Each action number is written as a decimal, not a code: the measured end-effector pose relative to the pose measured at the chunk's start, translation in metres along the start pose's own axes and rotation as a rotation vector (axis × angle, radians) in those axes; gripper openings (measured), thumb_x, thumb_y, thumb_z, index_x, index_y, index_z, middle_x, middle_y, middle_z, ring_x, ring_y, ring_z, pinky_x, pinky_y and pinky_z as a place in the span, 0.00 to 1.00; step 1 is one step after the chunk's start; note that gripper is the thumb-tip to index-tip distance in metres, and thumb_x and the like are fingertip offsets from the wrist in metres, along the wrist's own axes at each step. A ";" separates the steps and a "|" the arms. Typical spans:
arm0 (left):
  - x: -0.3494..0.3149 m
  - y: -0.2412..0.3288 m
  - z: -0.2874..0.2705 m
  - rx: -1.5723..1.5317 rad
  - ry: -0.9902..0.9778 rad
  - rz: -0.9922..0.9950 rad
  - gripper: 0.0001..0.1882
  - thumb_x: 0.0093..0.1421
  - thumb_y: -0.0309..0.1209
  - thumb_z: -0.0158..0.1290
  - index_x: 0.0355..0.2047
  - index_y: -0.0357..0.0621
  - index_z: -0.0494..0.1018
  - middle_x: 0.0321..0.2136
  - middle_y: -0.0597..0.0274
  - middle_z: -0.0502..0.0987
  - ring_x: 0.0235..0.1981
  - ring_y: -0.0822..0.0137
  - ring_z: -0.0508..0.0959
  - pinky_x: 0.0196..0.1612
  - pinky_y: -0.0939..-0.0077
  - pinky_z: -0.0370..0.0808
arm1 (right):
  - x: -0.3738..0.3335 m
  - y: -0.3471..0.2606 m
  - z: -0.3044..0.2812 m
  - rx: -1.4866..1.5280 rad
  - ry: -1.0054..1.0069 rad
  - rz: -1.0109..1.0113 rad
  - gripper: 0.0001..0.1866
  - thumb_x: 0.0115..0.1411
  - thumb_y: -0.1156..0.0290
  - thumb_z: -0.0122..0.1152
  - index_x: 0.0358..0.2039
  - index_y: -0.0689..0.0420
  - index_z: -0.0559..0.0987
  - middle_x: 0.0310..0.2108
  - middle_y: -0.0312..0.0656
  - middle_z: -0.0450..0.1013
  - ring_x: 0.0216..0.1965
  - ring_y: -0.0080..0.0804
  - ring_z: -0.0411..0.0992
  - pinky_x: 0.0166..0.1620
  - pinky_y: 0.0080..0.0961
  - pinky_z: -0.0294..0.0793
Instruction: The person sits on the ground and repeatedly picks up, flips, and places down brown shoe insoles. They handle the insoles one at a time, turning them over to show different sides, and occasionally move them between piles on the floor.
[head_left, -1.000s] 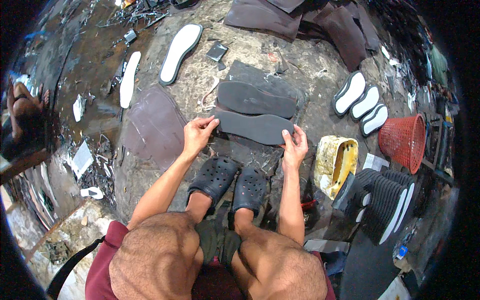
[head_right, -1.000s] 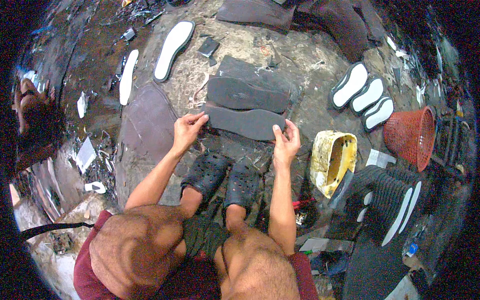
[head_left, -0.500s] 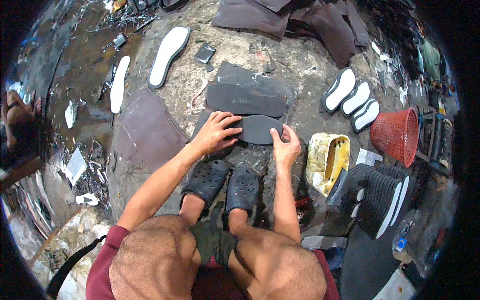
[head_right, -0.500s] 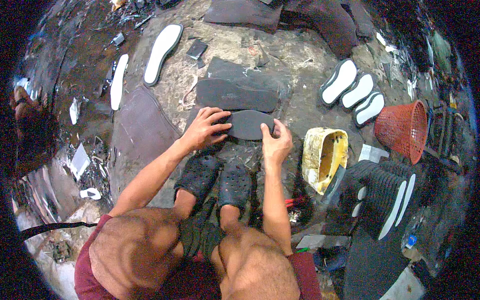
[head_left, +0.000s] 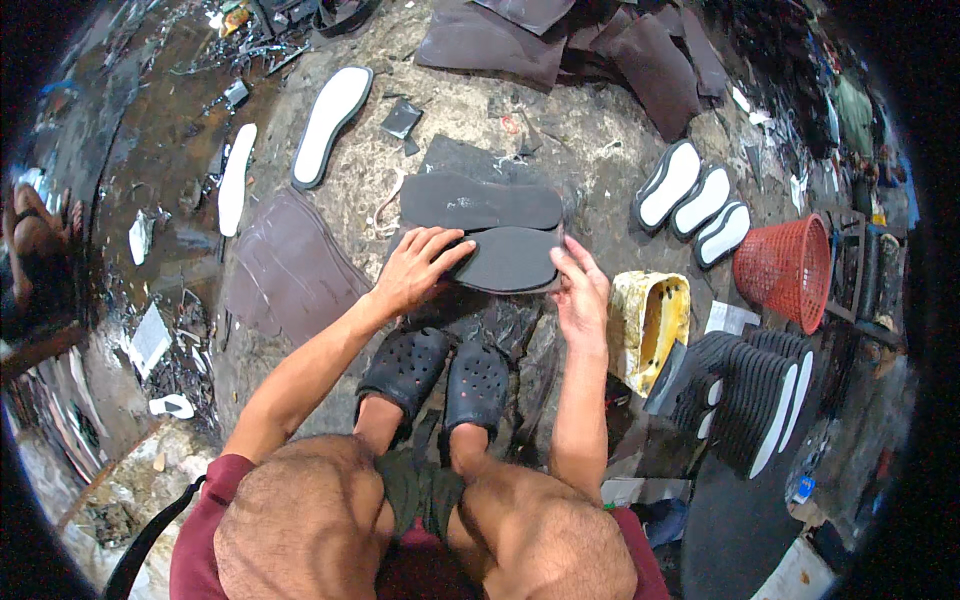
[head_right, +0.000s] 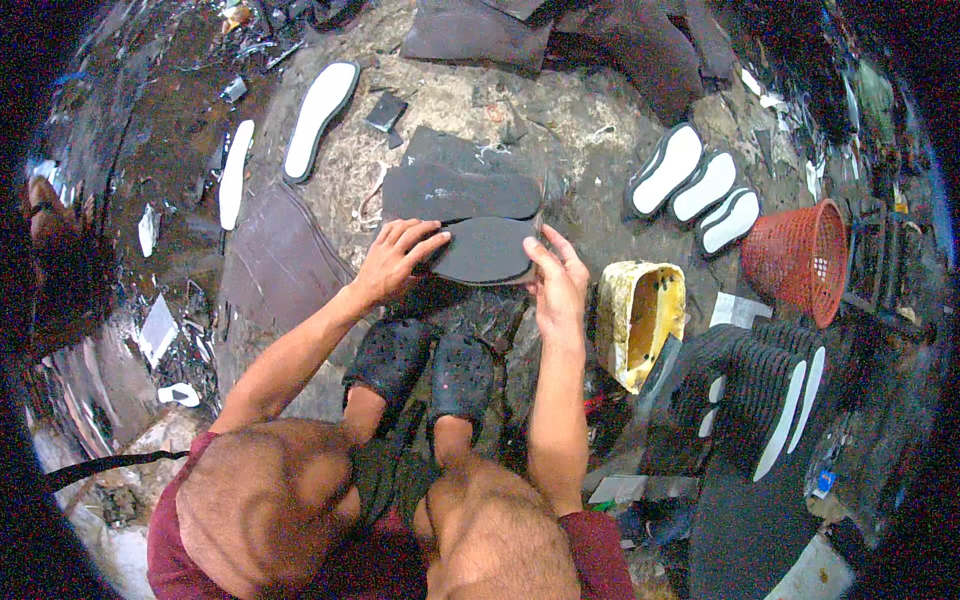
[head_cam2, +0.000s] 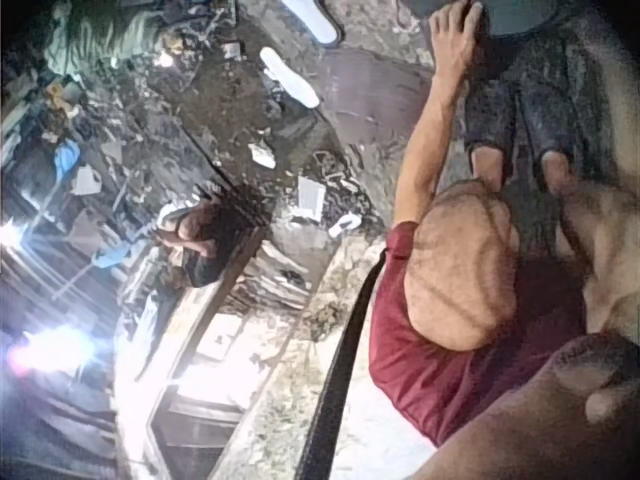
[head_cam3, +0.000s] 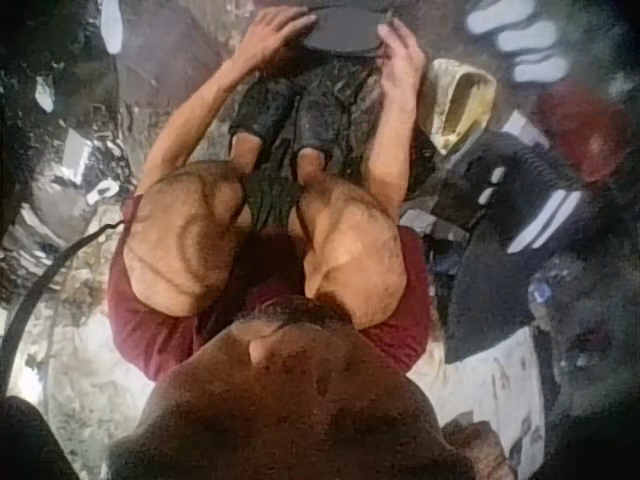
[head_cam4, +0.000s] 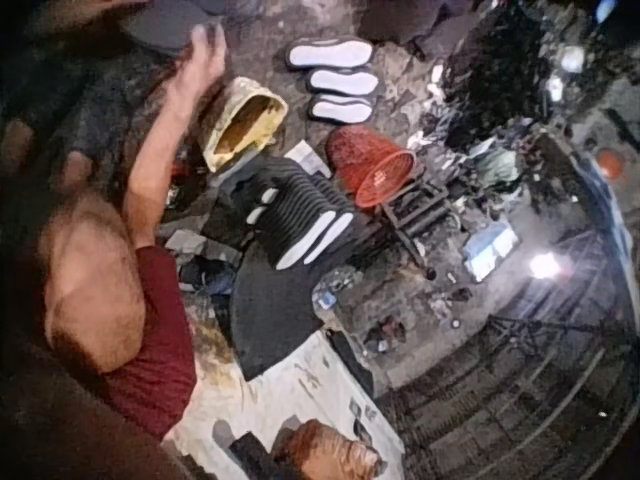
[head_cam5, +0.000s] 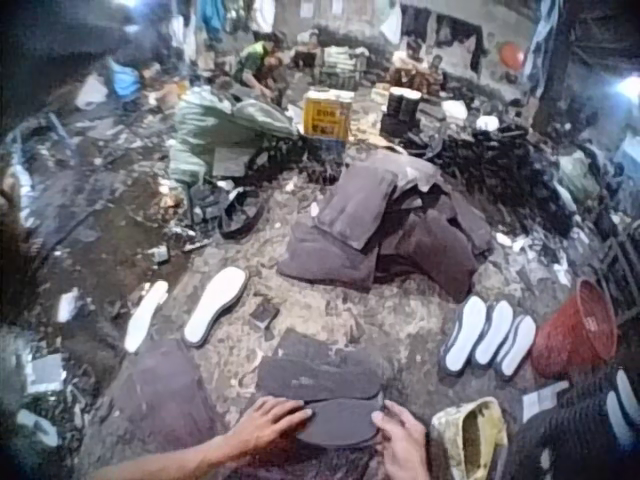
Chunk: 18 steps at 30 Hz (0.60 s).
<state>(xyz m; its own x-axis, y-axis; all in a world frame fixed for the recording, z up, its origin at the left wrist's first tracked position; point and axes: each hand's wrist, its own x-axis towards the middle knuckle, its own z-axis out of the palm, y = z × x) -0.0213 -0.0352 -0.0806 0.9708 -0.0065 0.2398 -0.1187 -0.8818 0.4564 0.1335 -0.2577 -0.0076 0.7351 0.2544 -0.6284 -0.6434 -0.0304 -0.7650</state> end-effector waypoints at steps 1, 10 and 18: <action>0.001 -0.003 -0.007 0.030 0.073 0.007 0.38 0.40 0.22 0.58 0.58 0.50 0.71 0.56 0.58 0.73 0.53 0.51 0.74 0.55 0.57 0.73 | -0.013 -0.016 0.010 0.091 -0.106 -0.045 0.32 0.52 0.70 0.73 0.58 0.62 0.73 0.34 0.36 0.76 0.26 0.17 0.69 0.28 0.15 0.67; 0.021 0.044 -0.147 -1.172 -0.244 -0.456 0.26 0.52 0.26 0.68 0.52 0.38 0.75 0.44 0.62 0.81 0.46 0.73 0.77 0.52 0.71 0.74 | -0.037 -0.109 0.044 -0.665 -0.273 -0.959 0.14 0.57 0.71 0.68 0.43 0.60 0.84 0.40 0.43 0.81 0.46 0.32 0.76 0.53 0.27 0.71; 0.007 0.052 -0.123 -1.240 -0.218 -0.629 0.34 0.47 0.28 0.72 0.54 0.35 0.72 0.46 0.60 0.80 0.48 0.69 0.76 0.54 0.71 0.73 | -0.013 -0.102 0.059 -1.100 0.193 -1.284 0.26 0.54 0.63 0.74 0.51 0.63 0.80 0.49 0.47 0.78 0.51 0.36 0.76 0.54 0.32 0.72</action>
<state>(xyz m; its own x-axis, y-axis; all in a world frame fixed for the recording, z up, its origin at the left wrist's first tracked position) -0.0462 -0.0234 0.0505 0.9284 0.0552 -0.3675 0.3481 0.2174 0.9119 0.1769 -0.2005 0.0870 0.6921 0.5364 0.4830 0.7212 -0.5405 -0.4333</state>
